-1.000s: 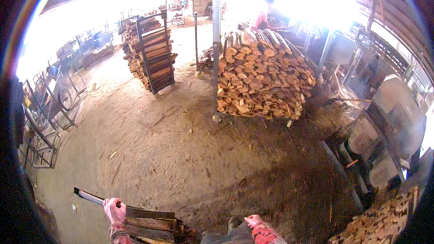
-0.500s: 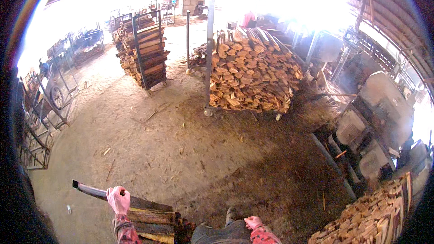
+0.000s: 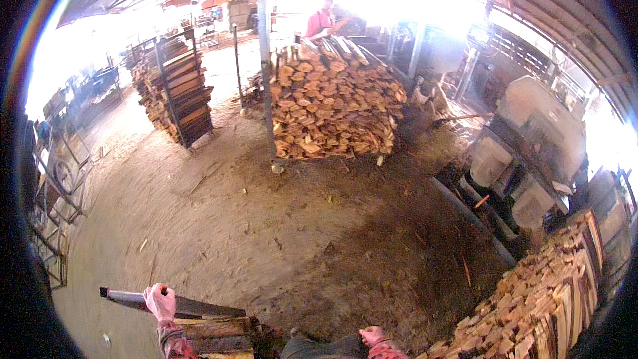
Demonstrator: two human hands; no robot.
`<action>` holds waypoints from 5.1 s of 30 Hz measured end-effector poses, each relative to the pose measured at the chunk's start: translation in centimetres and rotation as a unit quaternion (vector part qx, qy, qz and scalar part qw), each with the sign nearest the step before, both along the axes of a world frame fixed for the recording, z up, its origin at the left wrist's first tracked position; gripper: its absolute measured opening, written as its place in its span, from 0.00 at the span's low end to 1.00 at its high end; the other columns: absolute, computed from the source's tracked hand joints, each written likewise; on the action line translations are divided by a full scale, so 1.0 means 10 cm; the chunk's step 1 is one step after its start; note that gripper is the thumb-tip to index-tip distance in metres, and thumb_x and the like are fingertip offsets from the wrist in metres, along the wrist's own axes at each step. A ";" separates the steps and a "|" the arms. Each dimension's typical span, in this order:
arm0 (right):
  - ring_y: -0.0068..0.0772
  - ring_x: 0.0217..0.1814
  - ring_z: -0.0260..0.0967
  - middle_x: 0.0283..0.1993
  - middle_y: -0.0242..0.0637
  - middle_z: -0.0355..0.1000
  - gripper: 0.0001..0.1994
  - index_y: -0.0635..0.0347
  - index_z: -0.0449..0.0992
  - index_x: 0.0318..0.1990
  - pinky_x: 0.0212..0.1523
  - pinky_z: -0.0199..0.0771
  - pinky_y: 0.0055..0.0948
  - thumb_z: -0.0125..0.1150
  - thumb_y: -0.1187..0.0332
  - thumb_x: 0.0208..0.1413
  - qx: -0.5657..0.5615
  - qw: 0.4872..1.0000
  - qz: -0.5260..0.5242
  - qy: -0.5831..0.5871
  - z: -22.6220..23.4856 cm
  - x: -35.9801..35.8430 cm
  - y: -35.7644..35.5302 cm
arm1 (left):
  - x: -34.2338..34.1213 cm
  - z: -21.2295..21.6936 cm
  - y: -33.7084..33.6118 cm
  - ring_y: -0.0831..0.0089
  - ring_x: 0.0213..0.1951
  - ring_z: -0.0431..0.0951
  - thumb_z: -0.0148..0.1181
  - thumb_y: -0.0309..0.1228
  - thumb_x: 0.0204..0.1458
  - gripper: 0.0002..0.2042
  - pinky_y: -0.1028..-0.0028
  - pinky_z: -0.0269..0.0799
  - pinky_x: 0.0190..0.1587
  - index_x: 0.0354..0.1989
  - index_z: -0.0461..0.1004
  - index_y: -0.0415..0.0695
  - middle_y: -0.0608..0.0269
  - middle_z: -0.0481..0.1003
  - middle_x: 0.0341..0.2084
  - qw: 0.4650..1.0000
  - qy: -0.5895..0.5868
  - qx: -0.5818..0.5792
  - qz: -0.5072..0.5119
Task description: The person picks up split wood pieces from a machine output area and stacks them onto a metal rack. They repeatedly pick up pieces, carry them to the rack, and place them in a neat pile. Other workers are visible in the background.
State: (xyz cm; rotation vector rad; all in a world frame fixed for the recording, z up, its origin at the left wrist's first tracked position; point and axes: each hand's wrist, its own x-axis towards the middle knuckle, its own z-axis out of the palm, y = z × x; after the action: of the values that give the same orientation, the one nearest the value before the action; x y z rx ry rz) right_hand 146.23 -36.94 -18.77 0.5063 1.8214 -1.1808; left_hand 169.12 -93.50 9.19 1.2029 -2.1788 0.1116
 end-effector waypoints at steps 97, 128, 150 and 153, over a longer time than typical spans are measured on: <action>0.25 0.21 0.70 0.19 0.32 0.72 0.18 0.56 0.78 0.32 0.25 0.70 0.28 0.62 0.51 0.43 0.150 0.977 0.072 0.134 -0.23 1.52 1.13 | 0.03 0.08 -0.22 0.52 0.37 0.76 0.55 0.50 0.42 0.22 0.58 0.69 0.42 0.32 0.78 0.42 0.51 0.77 0.30 0.962 -0.236 0.108 0.085; 0.35 0.37 0.72 0.32 0.38 0.75 0.22 0.55 0.77 0.34 0.40 0.70 0.31 0.61 0.47 0.41 0.173 0.976 0.111 0.078 -0.02 1.49 1.03 | 0.14 -0.16 -0.52 0.54 0.34 0.77 0.55 0.50 0.40 0.21 0.58 0.71 0.37 0.28 0.78 0.44 0.55 0.77 0.27 0.969 -0.211 0.094 0.088; 0.37 0.34 0.72 0.28 0.39 0.74 0.21 0.58 0.77 0.28 0.38 0.70 0.34 0.61 0.47 0.40 0.153 0.975 0.112 0.119 -0.09 1.55 1.08 | 0.13 -0.11 -0.42 0.59 0.27 0.78 0.54 0.48 0.40 0.16 0.61 0.72 0.31 0.25 0.80 0.49 0.62 0.78 0.21 0.954 -0.253 0.035 0.155; 0.32 0.29 0.71 0.25 0.37 0.73 0.20 0.57 0.77 0.28 0.34 0.70 0.31 0.61 0.47 0.41 0.150 0.978 0.097 0.109 -0.17 1.61 1.14 | 0.11 0.03 -0.33 0.58 0.29 0.78 0.53 0.48 0.41 0.17 0.60 0.72 0.32 0.27 0.80 0.49 0.60 0.78 0.24 0.957 -0.257 0.104 0.082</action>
State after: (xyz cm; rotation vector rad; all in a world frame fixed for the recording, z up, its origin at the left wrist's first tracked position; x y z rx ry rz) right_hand 162.34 -25.59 -20.51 0.3670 2.2014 -0.8598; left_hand 170.20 -96.85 9.53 1.6166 -2.5784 0.3021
